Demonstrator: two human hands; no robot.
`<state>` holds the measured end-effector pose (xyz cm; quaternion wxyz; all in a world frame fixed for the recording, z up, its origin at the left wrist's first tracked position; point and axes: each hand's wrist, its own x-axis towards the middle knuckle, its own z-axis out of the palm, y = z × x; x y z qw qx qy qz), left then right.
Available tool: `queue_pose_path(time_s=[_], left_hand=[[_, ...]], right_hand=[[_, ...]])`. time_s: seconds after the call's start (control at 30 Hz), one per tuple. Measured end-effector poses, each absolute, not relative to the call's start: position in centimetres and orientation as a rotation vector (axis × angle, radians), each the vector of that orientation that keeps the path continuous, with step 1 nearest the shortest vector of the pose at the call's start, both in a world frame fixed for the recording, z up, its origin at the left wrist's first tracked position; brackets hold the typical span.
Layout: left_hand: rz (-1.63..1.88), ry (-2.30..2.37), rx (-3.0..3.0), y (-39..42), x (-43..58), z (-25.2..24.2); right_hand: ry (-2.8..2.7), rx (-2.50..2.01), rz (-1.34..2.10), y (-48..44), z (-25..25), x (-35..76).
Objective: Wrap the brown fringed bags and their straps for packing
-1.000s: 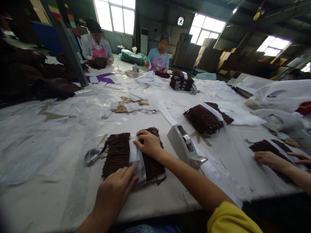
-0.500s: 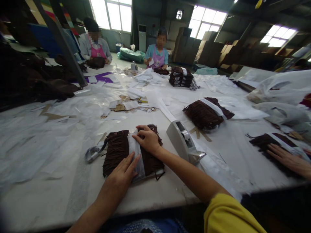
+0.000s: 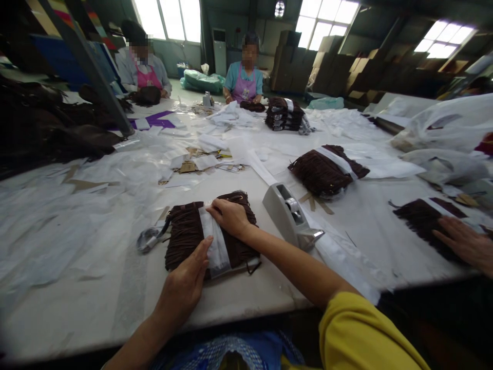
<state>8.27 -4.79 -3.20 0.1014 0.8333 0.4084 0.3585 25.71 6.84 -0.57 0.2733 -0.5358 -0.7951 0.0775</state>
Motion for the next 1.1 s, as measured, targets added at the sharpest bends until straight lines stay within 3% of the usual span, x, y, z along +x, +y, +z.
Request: queue_pose_path(time_s=[0.23,0.63,1.1], left_hand=[[0.953,1.366,2.396,-4.2,8.5,-2.4],[0.711,1.612,2.812,-2.6,10.3,-1.6],[0.534,1.485,2.872,-0.8,10.0,-2.8]], right_hand=[[-2.144,-1.557,0.173,7.0,-0.8,25.1],[-2.157,-1.694,0.23,7.6,-0.5,24.9],[-2.2,-1.63,0.321,9.7,-0.1,25.1]])
